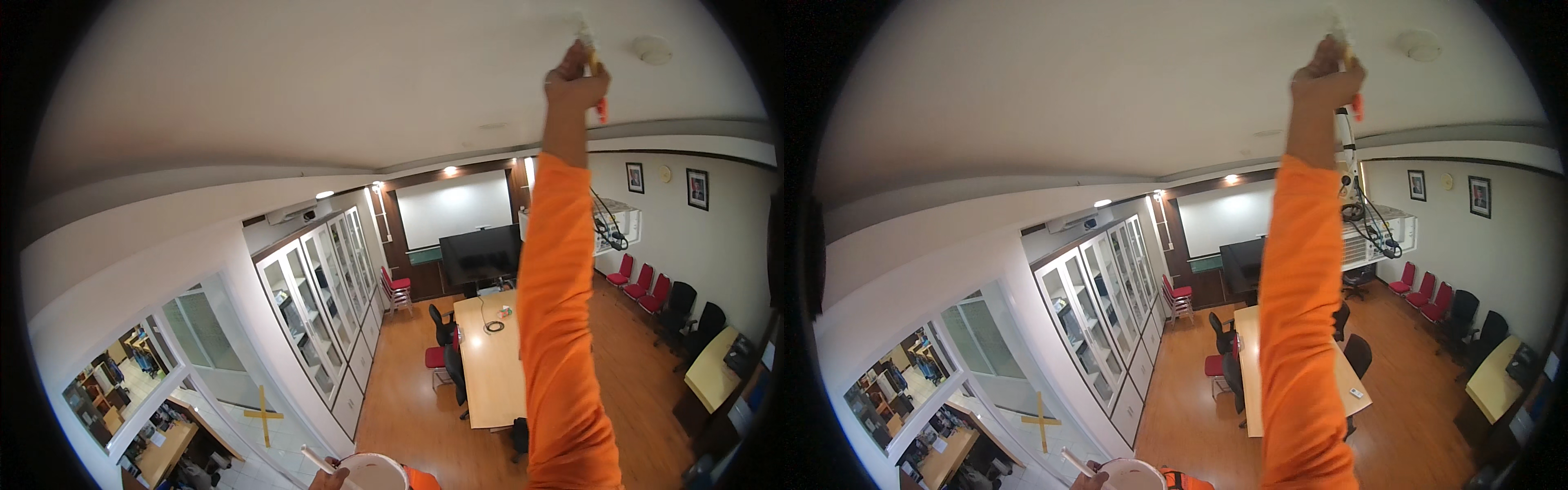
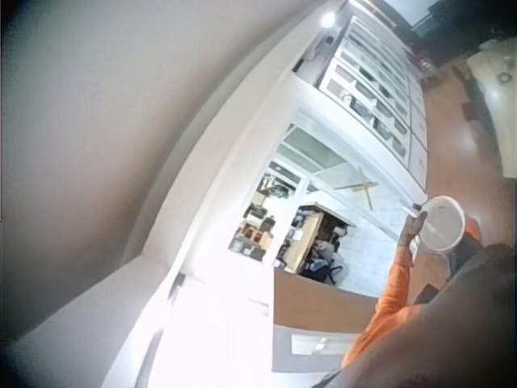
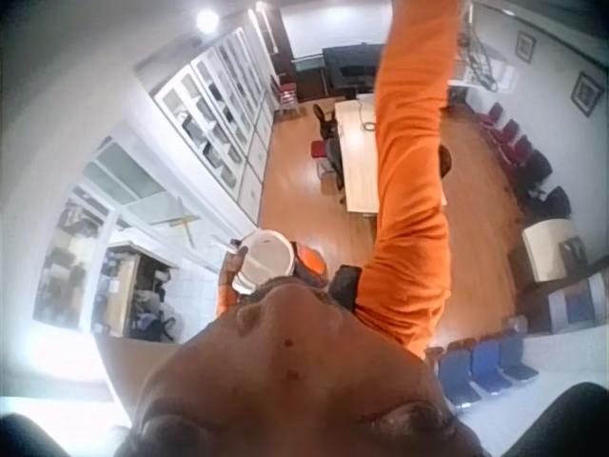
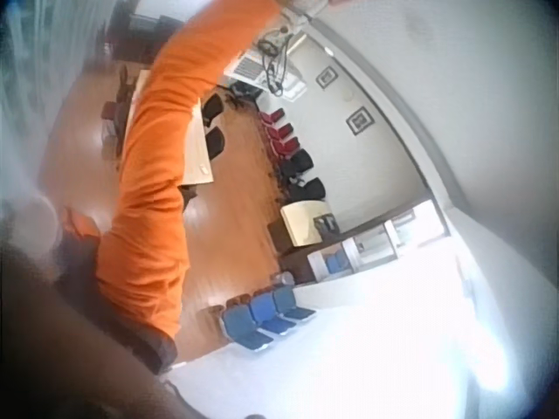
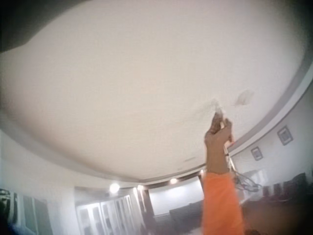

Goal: The person paints a ceiling using a paintbrush and a bucket of white paint. They repeatedly dip the brush into the bucket and apply paint to the ceiling surface in a conference room setting.

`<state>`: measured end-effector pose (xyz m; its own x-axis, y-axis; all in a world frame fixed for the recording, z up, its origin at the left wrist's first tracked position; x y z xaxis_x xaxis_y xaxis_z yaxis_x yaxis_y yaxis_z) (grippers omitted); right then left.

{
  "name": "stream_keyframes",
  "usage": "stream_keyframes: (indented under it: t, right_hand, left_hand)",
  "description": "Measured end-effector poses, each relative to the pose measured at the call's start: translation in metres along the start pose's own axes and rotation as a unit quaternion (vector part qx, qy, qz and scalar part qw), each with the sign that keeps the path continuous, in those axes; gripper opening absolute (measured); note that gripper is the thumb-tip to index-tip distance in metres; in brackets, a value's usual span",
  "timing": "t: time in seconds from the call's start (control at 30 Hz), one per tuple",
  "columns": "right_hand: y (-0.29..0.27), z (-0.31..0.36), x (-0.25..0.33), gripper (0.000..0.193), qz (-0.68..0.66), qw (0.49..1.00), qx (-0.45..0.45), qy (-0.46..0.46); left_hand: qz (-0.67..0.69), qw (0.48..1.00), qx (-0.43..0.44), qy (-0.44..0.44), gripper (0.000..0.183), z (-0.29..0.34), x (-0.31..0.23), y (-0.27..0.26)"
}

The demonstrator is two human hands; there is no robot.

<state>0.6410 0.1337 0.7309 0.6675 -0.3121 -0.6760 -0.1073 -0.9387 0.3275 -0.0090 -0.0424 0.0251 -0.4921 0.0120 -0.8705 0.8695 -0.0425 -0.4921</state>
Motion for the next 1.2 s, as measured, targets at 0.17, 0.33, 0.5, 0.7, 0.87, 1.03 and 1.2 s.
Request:
stream_keyframes:
  t: [0.17,0.33,0.5,0.7,0.87,1.03,1.2]
  right_hand:
    - [0.005,0.116,-0.119,0.025,0.024,0.980,0.080,0.179]
    - [0.005,0.079,-0.078,0.025,0.084,0.973,0.084,0.196]
    - [0.021,-0.016,0.020,0.031,-0.003,0.999,0.024,0.048]
    - [0.010,0.052,-0.060,0.029,-0.027,0.995,0.006,0.092]
    - [0.019,0.161,-0.121,0.015,0.111,0.958,0.017,0.263]
    - [0.018,0.030,-0.059,0.022,0.115,0.973,0.138,0.147]
    - [-0.007,0.011,0.001,0.024,-0.024,0.997,-0.065,0.031]
  left_hand:
    - [-0.121,0.991,0.052,0.008,0.040,-0.034,-0.056,0.016]
    - [-0.083,0.996,0.032,0.003,0.037,-0.038,-0.028,0.011]
    - [-0.016,0.999,0.002,0.052,0.037,-0.017,0.006,0.003]
    - [-0.090,0.992,0.061,0.062,0.042,-0.039,-0.060,0.029]
    - [-0.170,0.983,0.042,-0.048,0.048,-0.061,-0.079,0.054]
    - [-0.150,0.987,0.033,0.044,0.038,-0.058,-0.046,0.042]
    - [-0.100,0.994,0.008,0.050,0.044,-0.020,-0.044,0.019]
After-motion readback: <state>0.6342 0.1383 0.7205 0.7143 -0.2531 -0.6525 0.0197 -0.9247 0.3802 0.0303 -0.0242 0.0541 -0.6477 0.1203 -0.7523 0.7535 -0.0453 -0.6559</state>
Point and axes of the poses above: each hand's wrist, its own z-axis away from the middle knuckle, its own y-axis out of the palm, x = y × z, the point moved 9 cm from there along -z, towards the middle knuckle, and after that the axes turned 12 degrees about x, right-handed, at the moved point
